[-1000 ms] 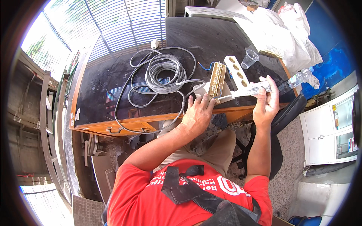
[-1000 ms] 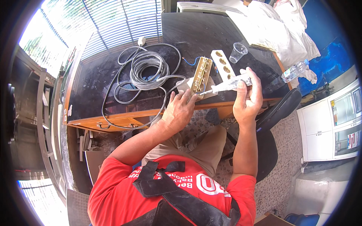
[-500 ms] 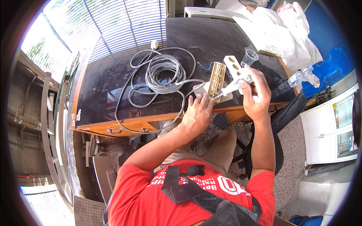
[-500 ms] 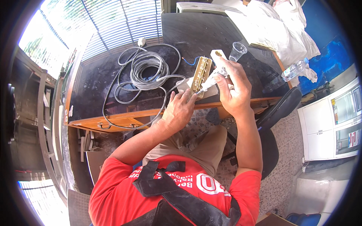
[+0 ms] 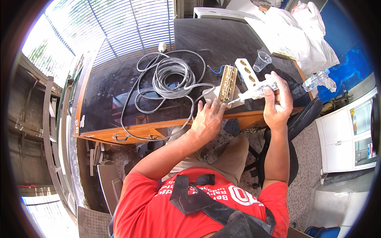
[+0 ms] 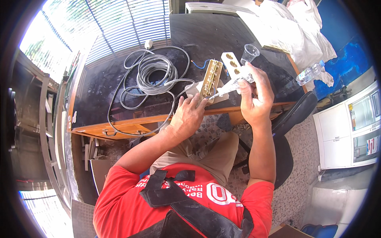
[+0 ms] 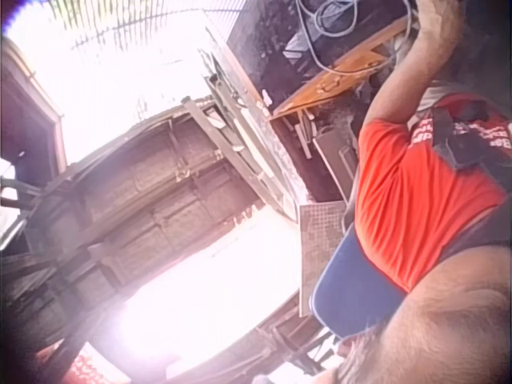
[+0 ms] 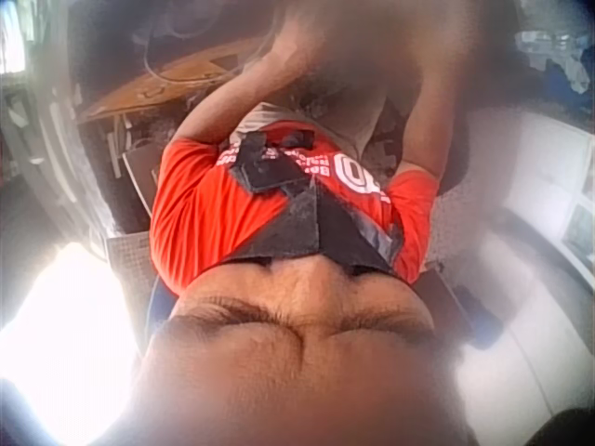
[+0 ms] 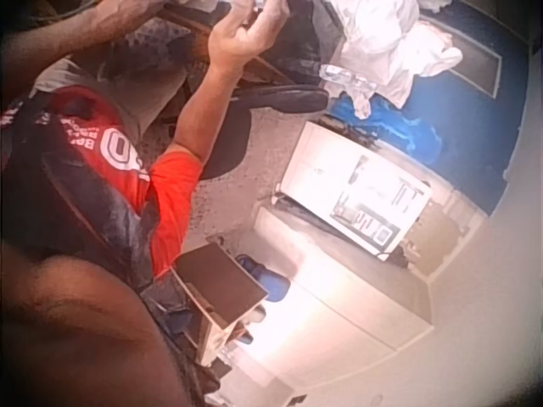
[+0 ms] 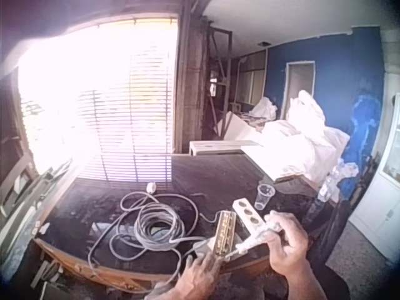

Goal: The person prepares an extension cord for assembly by manipulating the wire ends by hand and then inserting the wires into the internal terminals of an open power strip housing using a small screwdriver to secure them.

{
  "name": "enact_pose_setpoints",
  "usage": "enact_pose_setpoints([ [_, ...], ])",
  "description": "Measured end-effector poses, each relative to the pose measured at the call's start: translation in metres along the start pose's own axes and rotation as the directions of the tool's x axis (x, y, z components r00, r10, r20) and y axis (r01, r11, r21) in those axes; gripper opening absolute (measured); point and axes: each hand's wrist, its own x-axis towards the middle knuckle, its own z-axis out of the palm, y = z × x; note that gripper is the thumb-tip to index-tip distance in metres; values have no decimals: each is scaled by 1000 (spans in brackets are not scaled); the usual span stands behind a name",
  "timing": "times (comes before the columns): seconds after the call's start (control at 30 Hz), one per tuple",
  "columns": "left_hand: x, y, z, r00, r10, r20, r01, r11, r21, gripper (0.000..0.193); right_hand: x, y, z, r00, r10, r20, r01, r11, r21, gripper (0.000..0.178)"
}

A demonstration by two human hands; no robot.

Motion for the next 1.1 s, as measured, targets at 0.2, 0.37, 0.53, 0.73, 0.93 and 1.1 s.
enact_pose_setpoints([
  [0.2, 2, 3, -4, 1000, -11, 26, 11, 1000, 14, 53, 0, 3, 3, 1000, -12, 1, 12, 1000, 2, 39],
  [0.37, 3, 3, -6, 1000, -13, 27, 12, 1000, 26, 52, 1, 1, 4, 1000, -14, 6, 14, 1000, -3, 38],
  [0.53, 4, 4, -8, 999, -11, 34, 10, 1000, 30, 52, 0, 1, 3, 1000, -18, 13, 19, 1000, -7, 37],
  [0.73, 5, 6, -10, 999, -19, 46, 17, 999, 38, 54, 2, -6, 4, 995, -90, 47, 94, 993, -69, 37],
  [0.93, 5, 6, -12, 999, -16, 37, 15, 999, 43, 53, 2, -4, 2, 998, -54, 13, 55, 998, -26, 36],
  [1.1, 5, 6, -11, 999, -18, 43, 16, 999, 44, 53, 3, -3, 3, 998, -60, 10, 60, 998, -17, 36],
])
